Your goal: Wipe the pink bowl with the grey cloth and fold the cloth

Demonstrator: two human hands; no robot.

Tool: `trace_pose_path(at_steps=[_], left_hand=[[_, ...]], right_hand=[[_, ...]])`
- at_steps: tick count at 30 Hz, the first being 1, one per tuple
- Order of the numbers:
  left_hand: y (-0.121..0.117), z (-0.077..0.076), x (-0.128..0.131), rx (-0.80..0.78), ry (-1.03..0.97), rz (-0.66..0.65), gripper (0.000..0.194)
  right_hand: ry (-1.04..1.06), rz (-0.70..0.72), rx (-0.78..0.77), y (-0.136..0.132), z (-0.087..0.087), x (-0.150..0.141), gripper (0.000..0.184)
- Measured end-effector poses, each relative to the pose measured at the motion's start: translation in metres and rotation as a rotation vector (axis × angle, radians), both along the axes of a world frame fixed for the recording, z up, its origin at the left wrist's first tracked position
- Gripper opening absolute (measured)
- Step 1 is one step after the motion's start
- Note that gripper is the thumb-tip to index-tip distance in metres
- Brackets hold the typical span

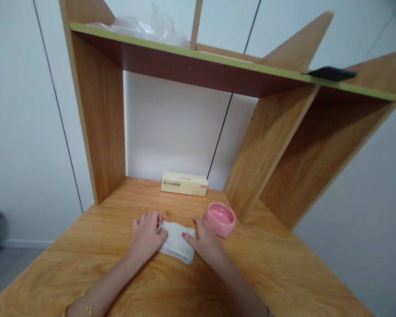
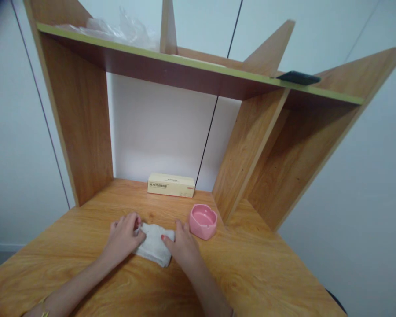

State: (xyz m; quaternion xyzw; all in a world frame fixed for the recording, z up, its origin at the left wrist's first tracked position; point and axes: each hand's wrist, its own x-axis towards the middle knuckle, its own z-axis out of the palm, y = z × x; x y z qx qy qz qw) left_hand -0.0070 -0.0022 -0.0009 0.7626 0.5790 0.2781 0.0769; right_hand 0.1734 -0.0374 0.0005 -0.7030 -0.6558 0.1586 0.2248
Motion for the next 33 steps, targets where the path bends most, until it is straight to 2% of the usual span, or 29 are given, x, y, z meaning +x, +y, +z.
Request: trace_pose_path(at_steps=[2, 4, 7, 9, 13, 16, 18, 20, 24, 28, 31, 33], left_hand=[[-0.001, 0.0, 0.0, 0.034, -0.029, -0.007, 0.017], [-0.002, 0.0, 0.0, 0.071, -0.083, -0.024, 0.02], [-0.003, 0.0, -0.001, 0.117, -0.158, -0.076, 0.021], [-0.004, 0.0, -0.001, 0.133, -0.186, -0.115, 0.021], [-0.007, -0.003, 0.001, 0.114, -0.199, -0.189, 0.02], [-0.01, -0.005, 0.004, 0.061, -0.175, -0.23, 0.021], [-0.011, -0.006, 0.006, 0.022, -0.149, -0.244, 0.022], [-0.012, -0.006, 0.007, -0.012, -0.123, -0.248, 0.021], [-0.012, -0.005, 0.007, -0.046, -0.105, -0.248, 0.02], [-0.009, -0.007, 0.007, -0.045, -0.119, -0.257, 0.02], [-0.007, -0.013, 0.007, -0.029, -0.148, -0.304, 0.022], [-0.004, -0.019, 0.007, -0.023, -0.175, -0.35, 0.026]], right_hand=[[0.042, -0.033, -0.041, -0.002, -0.001, 0.0, 0.057], [0.14, -0.049, -0.051, -0.002, -0.003, 0.002, 0.046], [0.263, -0.079, 0.022, -0.005, -0.006, 0.014, 0.03], [0.272, -0.075, 0.059, -0.01, -0.004, 0.03, 0.027], [0.124, -0.04, -0.003, -0.024, 0.008, 0.081, 0.027], [-0.057, -0.129, -0.061, -0.031, 0.018, 0.118, 0.023], [-0.168, -0.206, -0.088, -0.032, 0.02, 0.133, 0.021], [-0.241, -0.222, -0.111, -0.03, 0.018, 0.136, 0.019], [-0.328, -0.203, -0.13, -0.029, 0.019, 0.121, 0.019], [-0.519, -0.273, -0.059, -0.034, 0.039, 0.087, 0.021], [-0.465, -0.119, 0.038, -0.035, 0.046, 0.045, 0.019], [-0.369, 0.088, 0.129, -0.032, 0.036, 0.013, 0.024]])
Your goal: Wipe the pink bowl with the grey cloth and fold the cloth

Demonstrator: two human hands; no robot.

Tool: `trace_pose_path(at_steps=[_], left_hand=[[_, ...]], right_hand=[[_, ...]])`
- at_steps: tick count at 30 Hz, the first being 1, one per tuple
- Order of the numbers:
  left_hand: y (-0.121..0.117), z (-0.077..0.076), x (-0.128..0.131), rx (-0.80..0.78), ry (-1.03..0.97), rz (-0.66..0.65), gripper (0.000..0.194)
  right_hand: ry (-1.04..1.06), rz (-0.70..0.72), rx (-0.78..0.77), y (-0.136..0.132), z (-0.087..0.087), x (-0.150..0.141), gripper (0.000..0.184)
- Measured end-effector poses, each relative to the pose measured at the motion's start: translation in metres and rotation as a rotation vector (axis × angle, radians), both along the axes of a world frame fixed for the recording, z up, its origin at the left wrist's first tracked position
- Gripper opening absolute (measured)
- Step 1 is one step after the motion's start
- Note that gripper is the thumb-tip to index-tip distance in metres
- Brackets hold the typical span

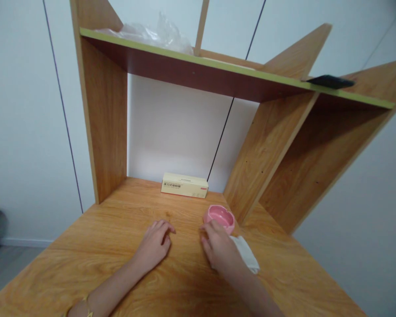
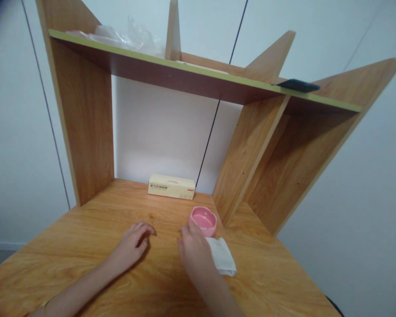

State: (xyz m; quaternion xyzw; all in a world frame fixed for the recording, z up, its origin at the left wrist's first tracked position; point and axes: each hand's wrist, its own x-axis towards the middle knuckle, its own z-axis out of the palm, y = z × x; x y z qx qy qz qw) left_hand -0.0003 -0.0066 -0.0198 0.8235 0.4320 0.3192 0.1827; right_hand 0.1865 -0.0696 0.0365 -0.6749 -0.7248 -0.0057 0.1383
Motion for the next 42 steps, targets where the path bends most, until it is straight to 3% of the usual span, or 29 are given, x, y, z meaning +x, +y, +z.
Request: trace_pose_path(at_steps=[3, 6, 8, 20, 27, 42], left_hand=[[0.005, -0.008, -0.001, 0.0, -0.055, -0.042, 0.034], [0.009, -0.015, -0.002, -0.003, -0.085, -0.045, 0.04], [0.01, -0.018, -0.002, -0.015, -0.068, -0.048, 0.044], [0.002, -0.01, -0.003, 0.018, 0.229, -0.101, 0.048], [0.006, -0.018, -0.002, 0.009, 0.211, -0.073, 0.049], [0.001, -0.011, -0.005, 0.042, 0.231, -0.117, 0.046]], right_hand=[[0.123, 0.228, -0.025, 0.007, -0.028, -0.038, 0.039], [0.186, 0.309, -0.077, 0.013, -0.052, -0.053, 0.053], [0.218, 0.329, -0.093, 0.015, -0.059, -0.053, 0.055], [0.282, 0.395, -0.152, 0.013, -0.055, -0.043, 0.056], [0.27, 0.363, -0.128, 0.012, -0.053, -0.048, 0.055], [0.286, 0.415, -0.159, 0.014, -0.053, -0.041, 0.056]])
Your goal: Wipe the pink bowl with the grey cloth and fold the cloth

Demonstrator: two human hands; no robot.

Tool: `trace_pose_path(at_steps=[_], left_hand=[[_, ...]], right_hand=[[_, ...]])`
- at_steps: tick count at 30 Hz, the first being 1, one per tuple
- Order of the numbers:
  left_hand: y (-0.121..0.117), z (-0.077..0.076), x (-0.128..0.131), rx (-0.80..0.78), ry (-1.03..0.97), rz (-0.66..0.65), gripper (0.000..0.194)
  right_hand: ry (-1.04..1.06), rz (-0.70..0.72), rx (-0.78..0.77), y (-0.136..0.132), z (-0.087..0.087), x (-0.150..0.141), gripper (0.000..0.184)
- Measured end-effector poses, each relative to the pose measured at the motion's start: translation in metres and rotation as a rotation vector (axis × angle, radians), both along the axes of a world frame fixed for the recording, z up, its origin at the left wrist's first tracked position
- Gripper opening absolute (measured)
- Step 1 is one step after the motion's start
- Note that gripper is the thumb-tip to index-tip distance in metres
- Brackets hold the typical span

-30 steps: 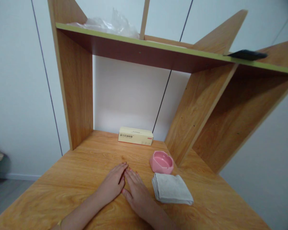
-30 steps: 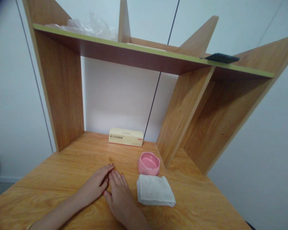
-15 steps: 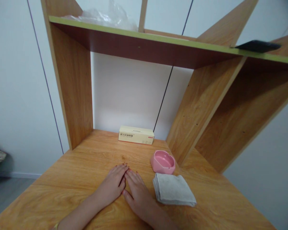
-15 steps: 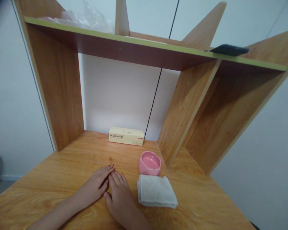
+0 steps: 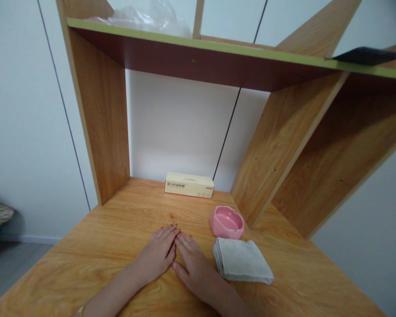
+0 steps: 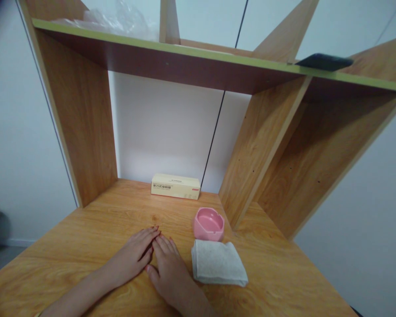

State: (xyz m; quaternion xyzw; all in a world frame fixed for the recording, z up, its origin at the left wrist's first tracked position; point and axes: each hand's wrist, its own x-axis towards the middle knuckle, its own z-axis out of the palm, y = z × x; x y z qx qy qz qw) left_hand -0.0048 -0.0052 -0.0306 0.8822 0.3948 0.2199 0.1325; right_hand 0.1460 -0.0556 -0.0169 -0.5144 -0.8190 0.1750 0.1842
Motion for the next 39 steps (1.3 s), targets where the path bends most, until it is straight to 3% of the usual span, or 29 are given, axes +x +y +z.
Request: trace_pose_path(at_steps=[31, 39], left_hand=[[-0.0025, 0.0028, -0.0001, 0.006, 0.003, 0.001, 0.045], [-0.0022, 0.0048, 0.0003, 0.019, 0.034, -0.006, 0.044]], right_hand=[[-0.03, 0.001, -0.014, -0.0018, 0.0097, -0.0016, 0.054], [-0.033, 0.004, 0.011, -0.0007, 0.0056, -0.0014, 0.054]])
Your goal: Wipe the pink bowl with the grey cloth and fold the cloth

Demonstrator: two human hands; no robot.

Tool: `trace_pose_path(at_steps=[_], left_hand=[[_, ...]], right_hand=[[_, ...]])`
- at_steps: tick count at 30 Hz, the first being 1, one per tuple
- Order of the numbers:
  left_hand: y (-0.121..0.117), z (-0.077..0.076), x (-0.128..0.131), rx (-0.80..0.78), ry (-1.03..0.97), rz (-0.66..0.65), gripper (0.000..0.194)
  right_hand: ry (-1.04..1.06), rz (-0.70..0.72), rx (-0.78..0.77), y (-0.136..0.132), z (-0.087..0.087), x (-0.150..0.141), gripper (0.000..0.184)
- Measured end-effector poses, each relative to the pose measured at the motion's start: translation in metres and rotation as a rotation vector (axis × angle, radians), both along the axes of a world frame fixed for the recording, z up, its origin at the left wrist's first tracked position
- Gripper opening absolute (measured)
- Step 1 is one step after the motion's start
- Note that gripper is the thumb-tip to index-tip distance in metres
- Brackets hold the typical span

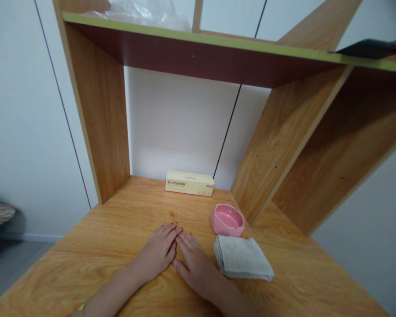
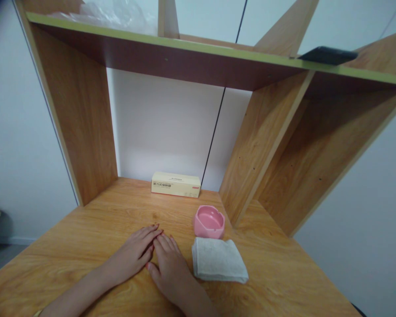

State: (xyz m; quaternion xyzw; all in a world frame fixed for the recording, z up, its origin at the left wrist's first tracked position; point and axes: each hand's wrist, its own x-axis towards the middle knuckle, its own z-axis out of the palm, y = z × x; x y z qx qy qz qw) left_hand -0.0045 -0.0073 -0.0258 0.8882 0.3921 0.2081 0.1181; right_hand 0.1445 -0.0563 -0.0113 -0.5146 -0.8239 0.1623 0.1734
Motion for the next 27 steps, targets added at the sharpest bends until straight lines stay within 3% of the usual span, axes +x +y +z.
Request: trace_pose_path(at_steps=[10, 27], left_hand=[[0.0026, -0.0091, -0.0004, 0.052, -0.025, 0.003, 0.044], [0.0016, -0.007, -0.0005, 0.044, -0.053, -0.018, 0.039]], right_hand=[[-0.026, -0.007, -0.008, 0.0001, -0.0005, 0.0001, 0.055], [0.006, -0.019, 0.05, -0.0001, -0.0078, 0.0008, 0.054]])
